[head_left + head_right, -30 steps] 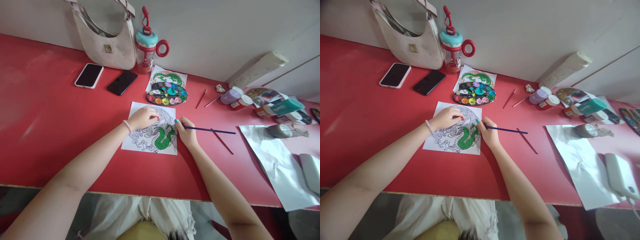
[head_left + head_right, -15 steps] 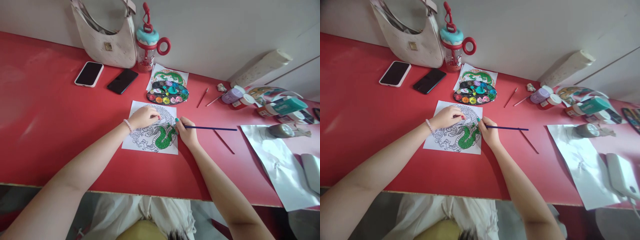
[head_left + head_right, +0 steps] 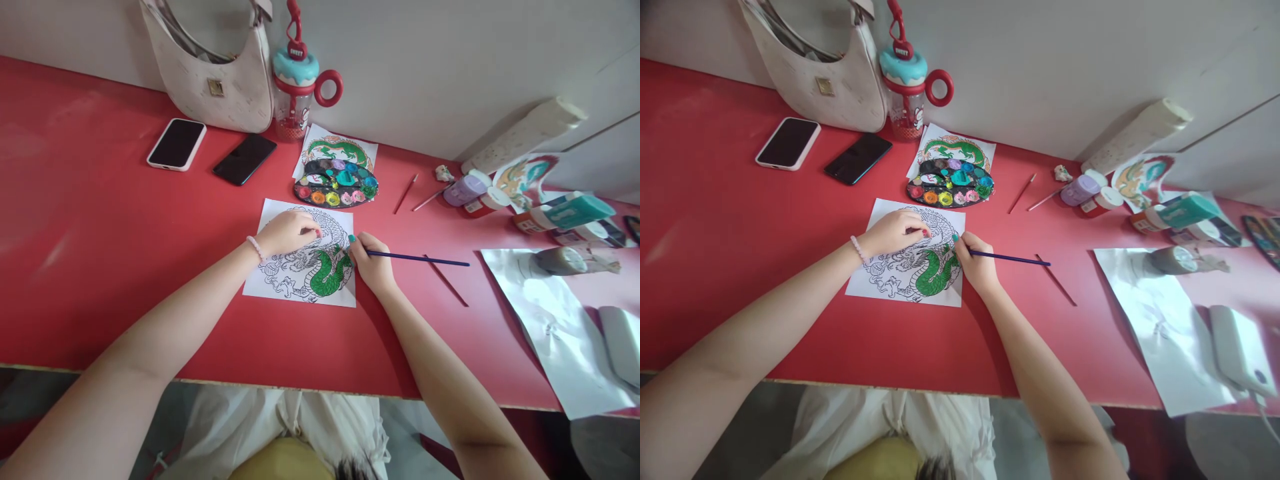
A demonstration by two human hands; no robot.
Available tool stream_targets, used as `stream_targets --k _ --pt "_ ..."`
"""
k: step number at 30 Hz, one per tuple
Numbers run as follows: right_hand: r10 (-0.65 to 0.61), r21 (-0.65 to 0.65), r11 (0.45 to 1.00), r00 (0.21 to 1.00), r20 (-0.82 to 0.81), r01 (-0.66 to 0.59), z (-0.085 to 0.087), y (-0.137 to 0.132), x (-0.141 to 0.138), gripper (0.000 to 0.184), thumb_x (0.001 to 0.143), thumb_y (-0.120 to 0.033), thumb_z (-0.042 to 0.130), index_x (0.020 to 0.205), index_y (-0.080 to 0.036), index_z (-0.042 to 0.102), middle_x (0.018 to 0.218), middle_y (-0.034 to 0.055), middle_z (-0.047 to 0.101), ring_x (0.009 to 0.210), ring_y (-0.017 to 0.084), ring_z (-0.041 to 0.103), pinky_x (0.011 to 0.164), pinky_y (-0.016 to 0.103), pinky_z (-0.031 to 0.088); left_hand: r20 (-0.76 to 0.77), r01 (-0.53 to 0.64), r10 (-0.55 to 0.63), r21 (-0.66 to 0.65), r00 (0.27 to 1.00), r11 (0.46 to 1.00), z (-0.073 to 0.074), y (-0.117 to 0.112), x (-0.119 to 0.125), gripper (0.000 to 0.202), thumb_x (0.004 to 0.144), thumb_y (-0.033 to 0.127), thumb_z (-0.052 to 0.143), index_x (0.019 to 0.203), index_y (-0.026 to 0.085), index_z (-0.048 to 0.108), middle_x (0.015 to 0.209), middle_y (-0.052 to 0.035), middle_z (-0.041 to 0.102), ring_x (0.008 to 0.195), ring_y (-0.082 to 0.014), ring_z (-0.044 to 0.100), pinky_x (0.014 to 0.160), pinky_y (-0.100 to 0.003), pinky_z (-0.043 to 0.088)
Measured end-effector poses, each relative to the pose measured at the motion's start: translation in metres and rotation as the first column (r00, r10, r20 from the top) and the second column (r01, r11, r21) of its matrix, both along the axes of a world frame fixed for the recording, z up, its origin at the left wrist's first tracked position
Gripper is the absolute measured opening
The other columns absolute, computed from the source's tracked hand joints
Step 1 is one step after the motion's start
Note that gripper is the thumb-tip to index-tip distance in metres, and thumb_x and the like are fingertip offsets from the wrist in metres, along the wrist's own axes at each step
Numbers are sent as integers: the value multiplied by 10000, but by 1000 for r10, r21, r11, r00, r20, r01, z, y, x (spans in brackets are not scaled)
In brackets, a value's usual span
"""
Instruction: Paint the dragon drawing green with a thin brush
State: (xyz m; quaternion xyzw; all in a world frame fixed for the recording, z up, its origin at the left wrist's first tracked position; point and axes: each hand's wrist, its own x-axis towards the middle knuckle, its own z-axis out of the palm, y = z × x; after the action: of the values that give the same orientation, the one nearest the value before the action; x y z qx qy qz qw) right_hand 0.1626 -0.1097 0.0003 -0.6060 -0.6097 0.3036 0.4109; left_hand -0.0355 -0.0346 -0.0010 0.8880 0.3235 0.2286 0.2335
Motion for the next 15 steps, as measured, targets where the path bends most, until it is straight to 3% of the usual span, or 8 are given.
stream_targets --k 15 --pt "-13 2 1000 1000 17 12 0 -1 0 378 825 -374 447 533 -199 283 497 -54 285 480 68 277 465 234 240 8 -3 3 -1 1000 1000 0 0 0 250 828 227 455 822 208 705 781 -13 653 749 -128 560 756 -305 436"
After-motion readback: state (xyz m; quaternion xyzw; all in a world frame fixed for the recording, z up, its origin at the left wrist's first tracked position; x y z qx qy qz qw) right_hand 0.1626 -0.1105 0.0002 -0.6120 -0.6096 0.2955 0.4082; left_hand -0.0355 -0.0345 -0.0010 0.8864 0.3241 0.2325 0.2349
